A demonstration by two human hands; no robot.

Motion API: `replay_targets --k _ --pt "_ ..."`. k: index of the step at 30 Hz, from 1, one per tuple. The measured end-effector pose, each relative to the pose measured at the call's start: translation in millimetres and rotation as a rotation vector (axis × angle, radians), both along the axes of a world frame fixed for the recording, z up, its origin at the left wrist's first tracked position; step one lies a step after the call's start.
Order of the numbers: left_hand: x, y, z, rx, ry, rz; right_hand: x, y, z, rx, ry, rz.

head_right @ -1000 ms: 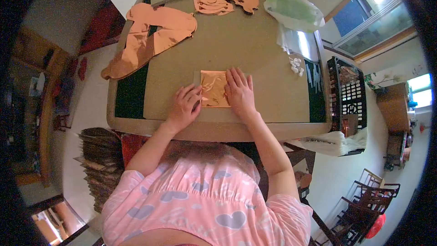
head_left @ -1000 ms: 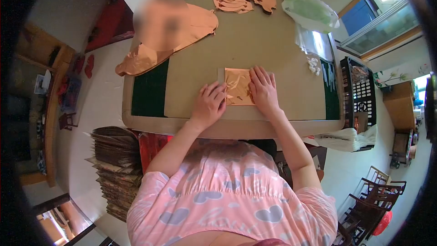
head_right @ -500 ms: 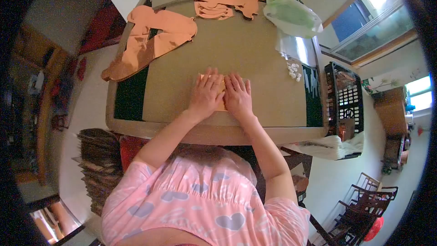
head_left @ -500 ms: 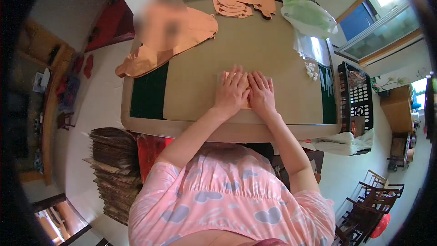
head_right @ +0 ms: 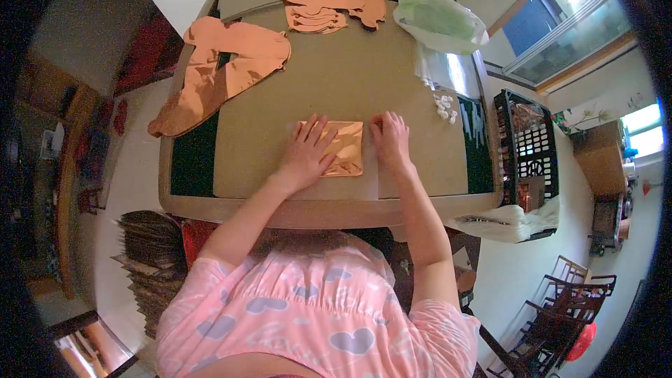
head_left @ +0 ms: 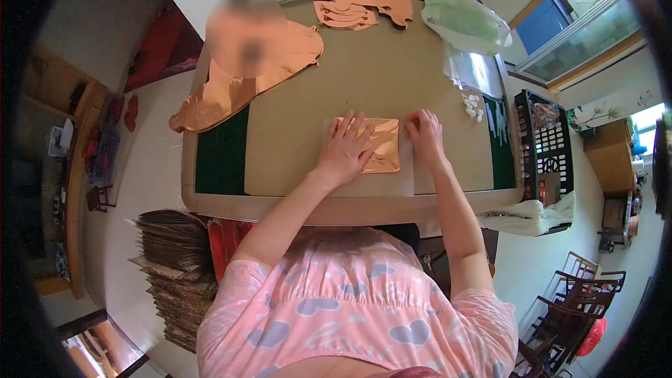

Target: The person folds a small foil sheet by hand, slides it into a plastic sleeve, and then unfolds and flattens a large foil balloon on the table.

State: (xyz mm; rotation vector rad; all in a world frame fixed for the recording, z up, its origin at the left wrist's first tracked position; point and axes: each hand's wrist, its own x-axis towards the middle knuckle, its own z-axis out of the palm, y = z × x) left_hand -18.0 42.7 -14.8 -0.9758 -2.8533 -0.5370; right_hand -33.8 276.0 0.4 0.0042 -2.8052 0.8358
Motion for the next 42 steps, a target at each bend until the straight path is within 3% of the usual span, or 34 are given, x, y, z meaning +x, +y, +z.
replay_targets --k 8,11,14,17,21,35,42 --pt "1.3 -4.2 7.7 -0.044 -0.042 -0.013 0.1 -3.4 -8.5 0.033 0.065 -0.026" --pt "5.0 -2.3 13.9 -0.11 -0.025 0.009 -1.9 -17.8 2.6 0.216 -0.004 -0.099" --pt "10.3 -0.8 11.4 -0.097 -0.031 0.023 9.5 -47.2 7.6 0.278 0.211 0.148" --pt "9.2 -0.6 15.1 -0.068 -0.016 0.035 31.5 -71.3 2.8 0.355 0.03 0.2" --pt "9.5 -3.6 2.3 0.066 -0.054 0.067 41.0 -67.0 -1.9 0.352 0.082 0.231" --pt "19.7 -19.0 7.1 -0.12 -0.02 0.165 47.0 -57.1 8.1 0.383 -0.026 0.25" --pt "20.6 -18.7 4.9 -0.062 0.05 0.177 54.6 -30.2 -7.8 0.361 0.046 0.089"
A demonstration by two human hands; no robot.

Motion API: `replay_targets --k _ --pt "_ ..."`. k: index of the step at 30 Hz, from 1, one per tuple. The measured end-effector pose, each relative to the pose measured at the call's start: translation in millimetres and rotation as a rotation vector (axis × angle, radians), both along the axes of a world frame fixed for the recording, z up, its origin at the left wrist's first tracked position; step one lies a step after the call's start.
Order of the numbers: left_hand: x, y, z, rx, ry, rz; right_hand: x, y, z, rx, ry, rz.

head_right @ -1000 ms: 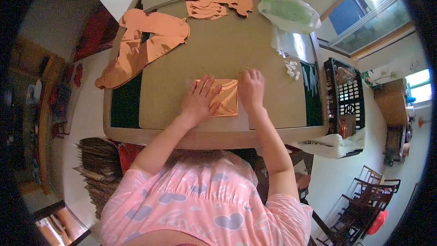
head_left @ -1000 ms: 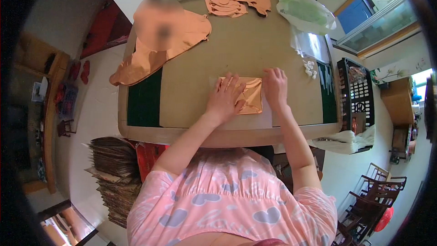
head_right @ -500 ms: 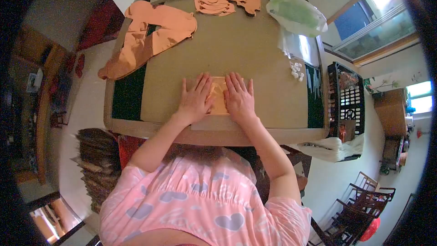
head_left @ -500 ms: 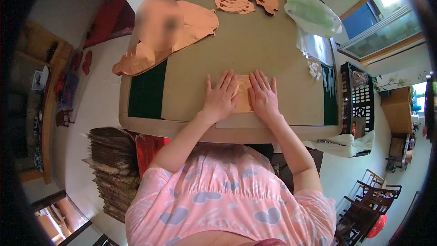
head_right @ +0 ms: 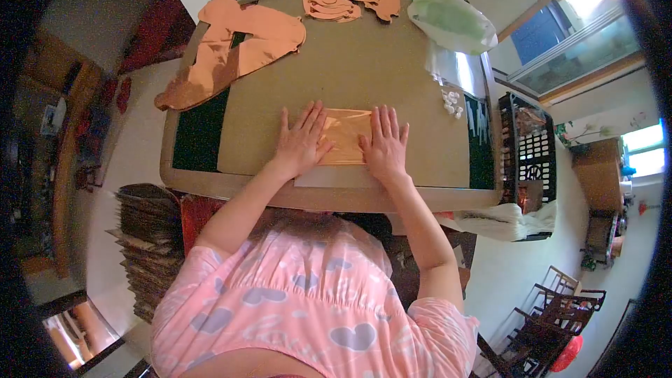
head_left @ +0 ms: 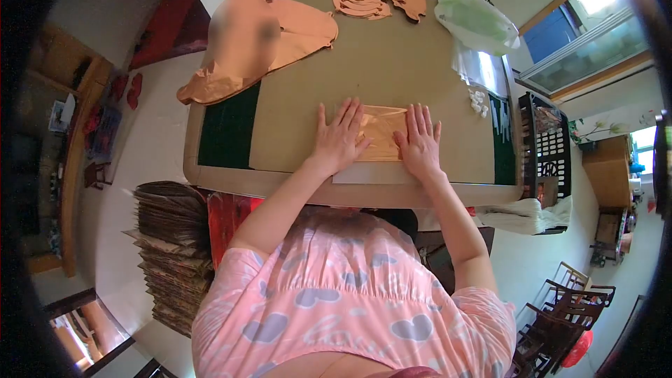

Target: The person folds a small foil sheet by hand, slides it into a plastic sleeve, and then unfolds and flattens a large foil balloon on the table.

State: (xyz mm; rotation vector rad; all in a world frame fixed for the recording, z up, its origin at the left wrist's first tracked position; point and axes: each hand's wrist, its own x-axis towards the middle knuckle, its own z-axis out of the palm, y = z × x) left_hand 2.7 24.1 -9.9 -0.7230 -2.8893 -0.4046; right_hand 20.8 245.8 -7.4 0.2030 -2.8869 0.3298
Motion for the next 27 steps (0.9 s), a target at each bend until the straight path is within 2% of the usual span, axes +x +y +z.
replay_targets --k 2,5,8,11,14,17,20,22,24,27 --pt "-1.6 0.8 -1.9 0.021 0.02 0.002 -1.8 8.2 -5.6 -0.112 0.096 -0.056" --pt "-2.3 0.9 -7.2 -0.008 -0.016 -0.01 -6.0 2.2 26.1 -0.086 -0.165 -0.257" --pt "-2.6 0.0 -11.5 0.002 0.02 -0.012 -28.7 21.3 9.8 -0.365 -0.199 -0.255" --pt "-2.9 0.1 7.8 -0.13 -0.047 0.007 -34.5 32.1 17.4 -0.621 -0.325 -0.302" --pt "-4.0 0.2 -0.8 -0.015 0.013 0.002 -40.7 43.9 12.3 -0.502 -0.421 -0.223" --pt "-2.4 0.8 -5.4 -0.003 0.0 0.008 -33.0 38.7 11.0 -0.474 -0.325 -0.22" --pt "-2.9 -0.5 -6.9 0.01 -0.031 0.007 -33.5 57.6 -7.8 -0.71 -0.312 -0.251" --pt "-2.0 -1.2 -4.2 0.01 -0.026 0.005 -22.8 84.4 12.5 -0.792 -0.342 -0.241" --pt "-1.9 -0.8 -2.2 0.017 -0.022 0.005 -16.6 136.4 15.7 -0.487 -0.182 -0.279" --pt "-0.1 0.2 -2.1 0.015 -0.045 0.01 -3.3 197.0 68.7 -0.037 0.03 -0.5"
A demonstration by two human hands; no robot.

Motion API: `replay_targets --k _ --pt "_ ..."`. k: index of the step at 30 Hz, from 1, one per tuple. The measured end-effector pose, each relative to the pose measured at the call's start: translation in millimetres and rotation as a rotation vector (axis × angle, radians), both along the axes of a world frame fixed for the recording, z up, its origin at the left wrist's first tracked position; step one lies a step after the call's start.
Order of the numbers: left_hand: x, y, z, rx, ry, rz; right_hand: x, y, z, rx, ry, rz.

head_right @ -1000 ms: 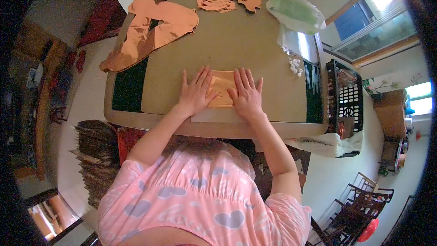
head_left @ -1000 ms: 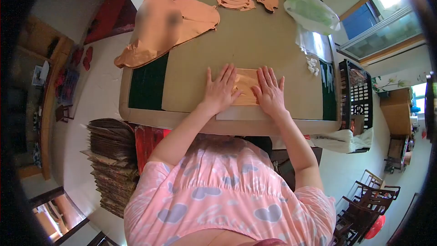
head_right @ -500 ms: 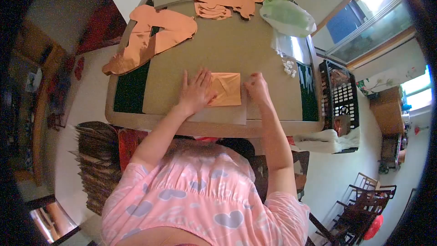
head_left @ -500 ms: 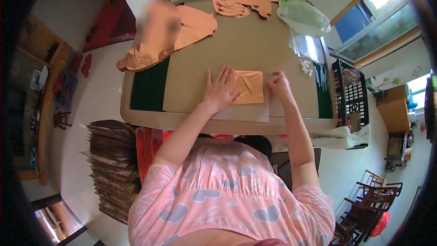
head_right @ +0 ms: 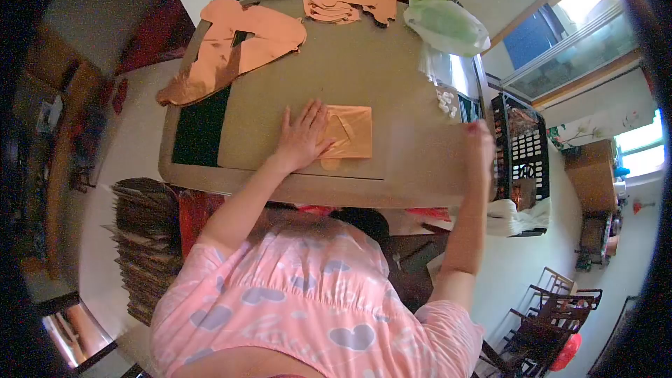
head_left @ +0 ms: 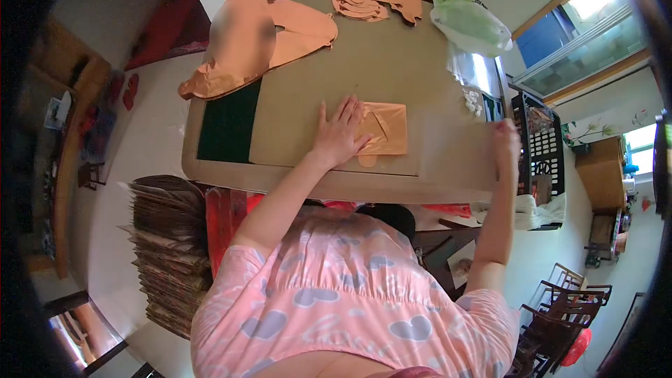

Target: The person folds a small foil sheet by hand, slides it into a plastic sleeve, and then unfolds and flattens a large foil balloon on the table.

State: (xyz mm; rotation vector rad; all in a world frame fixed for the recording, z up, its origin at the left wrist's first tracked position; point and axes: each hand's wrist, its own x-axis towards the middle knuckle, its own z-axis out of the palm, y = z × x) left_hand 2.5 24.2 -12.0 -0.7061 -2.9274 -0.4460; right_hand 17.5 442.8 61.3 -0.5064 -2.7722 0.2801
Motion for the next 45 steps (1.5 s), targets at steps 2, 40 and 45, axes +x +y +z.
replay_targets --k 2,40,45 --pt "-1.6 1.3 2.3 -0.023 -0.038 0.001 4.7 -1.1 40.1 0.059 0.172 -0.068" --pt "-13.9 -12.0 6.0 0.207 0.073 0.108 -19.7 -225.1 -58.8 0.0 0.022 0.859" --pt "-7.3 15.7 0.9 0.09 0.079 -0.045 -18.6 -219.8 -61.9 0.028 -0.01 0.813"
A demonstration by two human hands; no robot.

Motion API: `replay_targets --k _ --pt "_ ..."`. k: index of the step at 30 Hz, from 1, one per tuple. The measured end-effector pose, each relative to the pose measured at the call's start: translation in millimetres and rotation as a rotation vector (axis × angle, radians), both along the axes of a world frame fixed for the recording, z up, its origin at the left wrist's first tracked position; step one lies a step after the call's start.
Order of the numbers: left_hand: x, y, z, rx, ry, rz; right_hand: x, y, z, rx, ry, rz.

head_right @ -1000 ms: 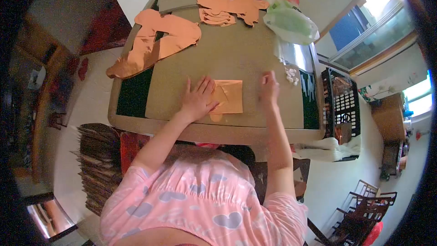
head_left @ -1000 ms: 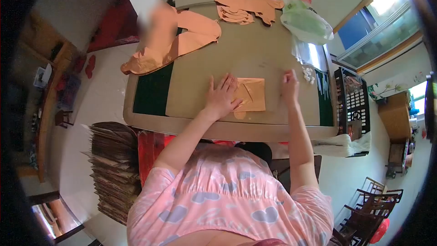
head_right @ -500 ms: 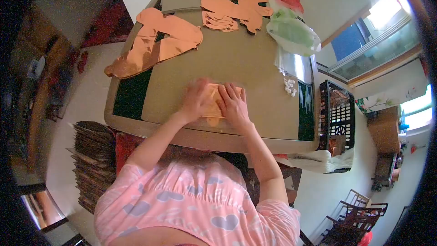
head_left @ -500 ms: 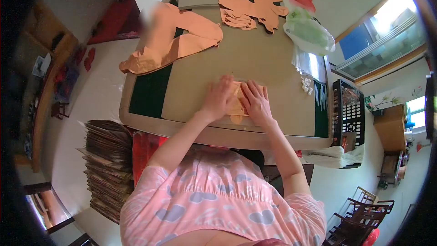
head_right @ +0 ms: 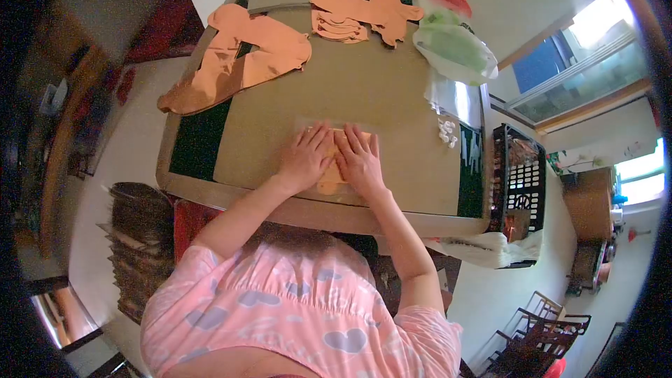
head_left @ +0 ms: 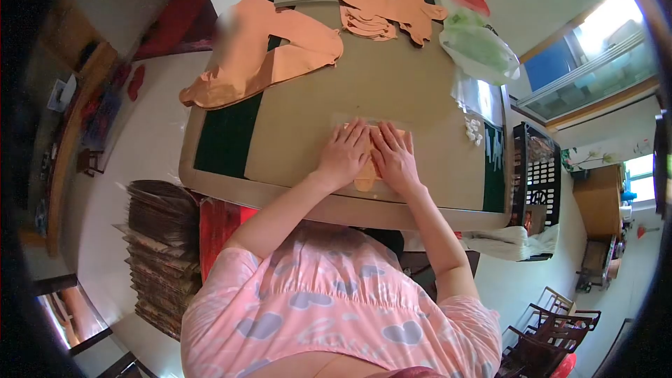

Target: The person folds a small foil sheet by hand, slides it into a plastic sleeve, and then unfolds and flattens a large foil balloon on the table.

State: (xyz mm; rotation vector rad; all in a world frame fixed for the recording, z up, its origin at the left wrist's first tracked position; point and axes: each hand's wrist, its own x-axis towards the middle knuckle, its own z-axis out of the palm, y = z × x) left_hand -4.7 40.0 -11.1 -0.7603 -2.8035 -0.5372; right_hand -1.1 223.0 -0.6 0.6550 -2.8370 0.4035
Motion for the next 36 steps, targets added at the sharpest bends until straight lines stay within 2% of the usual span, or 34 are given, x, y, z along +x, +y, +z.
replay_targets --k 2,5,8,14,20,23,26,29,32,35,36 --pt "-0.7 -0.8 -8.5 0.024 -0.047 -0.01 4.3 3.1 -1.0 0.035 -0.013 -0.114" --pt "-1.1 -0.2 -17.1 0.049 -0.064 -0.022 9.2 5.3 3.1 0.042 -0.028 -0.128" --pt "3.0 -1.1 -8.9 -0.083 0.002 0.002 10.2 3.5 6.2 0.03 -0.04 -0.138" --pt "2.1 -1.3 1.2 -0.152 -0.081 0.009 10.4 5.9 -1.0 0.043 0.001 -0.136" --pt "2.8 -1.8 2.7 -0.127 0.057 0.002 10.1 7.6 -8.1 0.031 0.037 -0.137" --pt "-4.3 -4.4 -5.4 -0.131 0.303 -0.148 9.1 8.2 -11.7 0.062 0.036 -0.149" --pt "-4.6 -5.3 -8.5 -0.127 -0.017 -0.235 9.3 7.4 -9.1 0.115 -0.007 -0.159" --pt "-8.3 -6.8 -9.9 -0.088 -0.055 -0.249 8.6 7.8 -7.1 0.062 -0.026 -0.165" --pt "-5.4 -8.5 -5.3 -0.107 -0.02 -0.25 18.6 7.3 4.7 -0.274 0.105 -0.152" --pt "-7.6 -9.0 -11.1 -0.072 -0.031 -0.267 61.4 24.2 19.0 -0.255 0.144 0.053" --pt "-6.3 -8.2 -11.2 -0.064 -0.039 -0.266 76.9 26.4 15.9 -0.213 0.117 0.043"
